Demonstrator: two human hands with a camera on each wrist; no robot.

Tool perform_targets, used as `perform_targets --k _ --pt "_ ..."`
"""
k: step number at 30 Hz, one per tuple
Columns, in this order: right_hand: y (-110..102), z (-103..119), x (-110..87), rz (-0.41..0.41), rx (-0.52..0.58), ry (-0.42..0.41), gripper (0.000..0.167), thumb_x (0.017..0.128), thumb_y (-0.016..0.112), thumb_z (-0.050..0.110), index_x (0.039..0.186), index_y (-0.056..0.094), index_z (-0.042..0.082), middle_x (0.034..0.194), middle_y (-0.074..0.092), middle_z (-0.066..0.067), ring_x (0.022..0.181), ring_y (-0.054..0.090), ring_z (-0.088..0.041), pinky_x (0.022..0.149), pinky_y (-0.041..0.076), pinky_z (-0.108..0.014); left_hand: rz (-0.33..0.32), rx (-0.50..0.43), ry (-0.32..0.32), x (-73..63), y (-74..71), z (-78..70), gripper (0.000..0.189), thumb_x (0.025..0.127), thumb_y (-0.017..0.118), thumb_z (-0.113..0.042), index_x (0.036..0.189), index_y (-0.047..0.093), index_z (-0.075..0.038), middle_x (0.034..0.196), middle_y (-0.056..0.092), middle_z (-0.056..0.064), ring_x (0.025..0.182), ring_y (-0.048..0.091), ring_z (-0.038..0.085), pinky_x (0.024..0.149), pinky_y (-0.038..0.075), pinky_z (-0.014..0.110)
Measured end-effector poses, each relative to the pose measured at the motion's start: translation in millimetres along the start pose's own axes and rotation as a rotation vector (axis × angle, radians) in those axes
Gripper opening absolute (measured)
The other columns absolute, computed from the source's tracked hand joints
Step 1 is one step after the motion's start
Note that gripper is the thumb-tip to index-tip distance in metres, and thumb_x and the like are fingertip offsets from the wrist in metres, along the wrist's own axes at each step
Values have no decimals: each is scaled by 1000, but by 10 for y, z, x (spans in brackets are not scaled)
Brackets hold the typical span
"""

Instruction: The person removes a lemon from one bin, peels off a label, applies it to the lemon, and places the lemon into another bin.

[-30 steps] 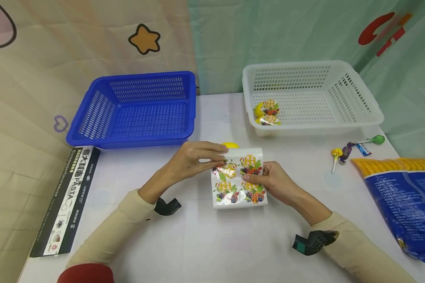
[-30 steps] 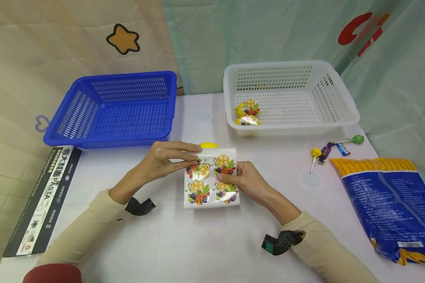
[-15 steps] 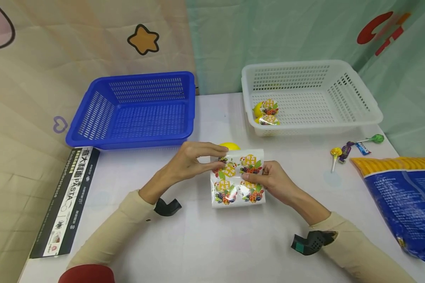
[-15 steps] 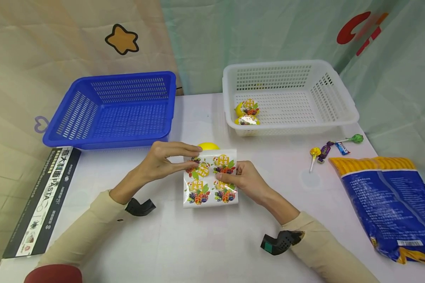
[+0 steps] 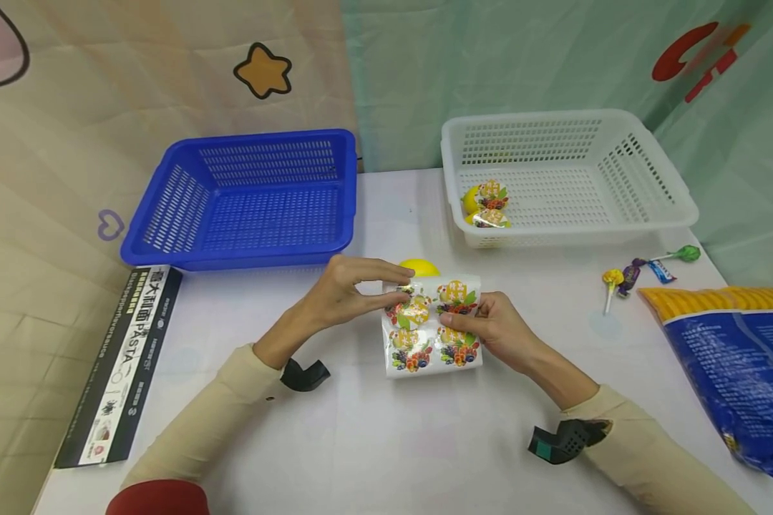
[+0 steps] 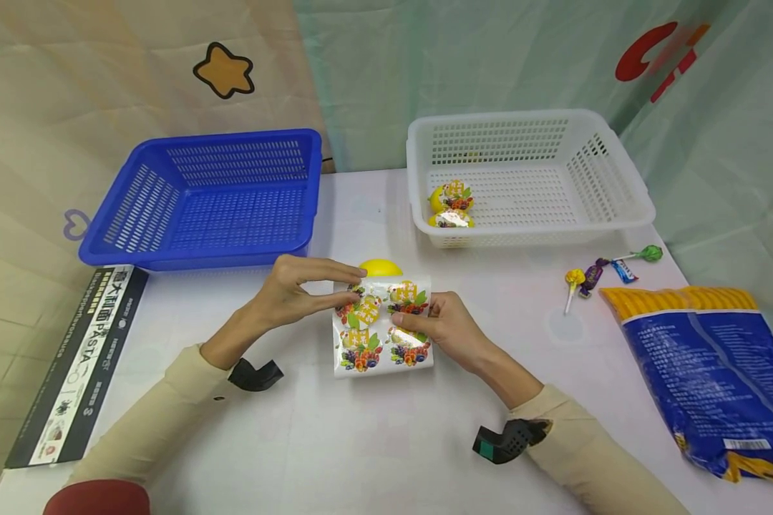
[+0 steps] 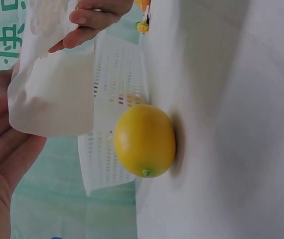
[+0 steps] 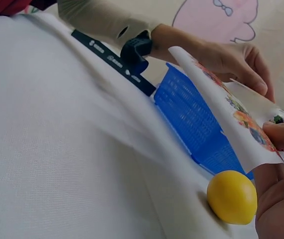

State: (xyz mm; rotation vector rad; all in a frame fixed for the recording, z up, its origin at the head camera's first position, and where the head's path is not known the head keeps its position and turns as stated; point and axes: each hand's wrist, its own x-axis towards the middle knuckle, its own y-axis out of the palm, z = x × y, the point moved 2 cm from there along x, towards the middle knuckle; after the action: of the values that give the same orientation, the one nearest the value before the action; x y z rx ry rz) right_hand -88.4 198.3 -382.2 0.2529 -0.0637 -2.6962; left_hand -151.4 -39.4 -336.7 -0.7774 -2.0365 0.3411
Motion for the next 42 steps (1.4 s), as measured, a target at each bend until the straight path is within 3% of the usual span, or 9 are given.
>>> perform_targets --k 6,11,16,20,25,31,38,42 --pt "-4 5 -7 -19 -59 -31 32 95 65 10 119 62 -10 104 73 -15 90 72 -23 75 60 -37 71 -58 -97 -18 2 -5 41 65 91 -8 101 75 2 101 74 10 97 70 20 89 55 30" --pt "-14 1 -4 -40 -82 -25 31 95 66 11 116 63 -10 99 74 -15 86 73 -24 71 61 -37 167 14 -171 -44 7 -30 54 67 92 -26 112 73 -1 113 72 8 107 67 18 96 52 30" --pt "-26 -17 -3 -49 -88 -10 29 95 66 12 114 63 -10 95 74 -15 84 73 -24 71 61 -37 186 73 -181 -54 -1 -44 46 76 86 -19 116 71 -1 114 71 7 107 66 17 95 51 29" --pt "-34 -31 -10 -51 -84 3 31 94 66 13 114 63 -11 95 74 -17 85 73 -24 71 61 -35 175 78 -174 -73 -26 -51 51 74 87 -16 119 69 0 118 70 9 110 65 19 97 51 30" --pt "-40 -46 -15 -50 -75 16 33 95 66 14 116 62 -11 100 71 -24 86 73 -24 72 60 -34 165 90 -138 -86 -48 -53 55 73 89 -17 121 68 -2 124 67 8 116 61 20 100 48 31" --pt "-42 -57 -19 -51 -60 33 34 95 66 14 117 61 -11 102 70 -25 86 73 -24 72 60 -35 143 53 -48 -79 -64 -45 38 75 82 0 111 72 -3 123 66 12 118 59 24 100 48 34" --pt "-42 -71 -28 -51 -63 72 32 94 67 14 114 62 -10 94 75 -12 85 73 -22 73 60 -33 52 33 65 -66 -88 -26 26 76 76 12 97 77 -3 104 71 10 105 61 25 93 50 35" --pt "-42 -88 -41 -20 -75 121 33 93 68 15 114 63 -10 95 75 -12 86 72 -22 75 59 -33 -11 5 118 -54 -99 -26 28 71 76 18 94 76 2 96 73 11 97 65 25 87 54 33"
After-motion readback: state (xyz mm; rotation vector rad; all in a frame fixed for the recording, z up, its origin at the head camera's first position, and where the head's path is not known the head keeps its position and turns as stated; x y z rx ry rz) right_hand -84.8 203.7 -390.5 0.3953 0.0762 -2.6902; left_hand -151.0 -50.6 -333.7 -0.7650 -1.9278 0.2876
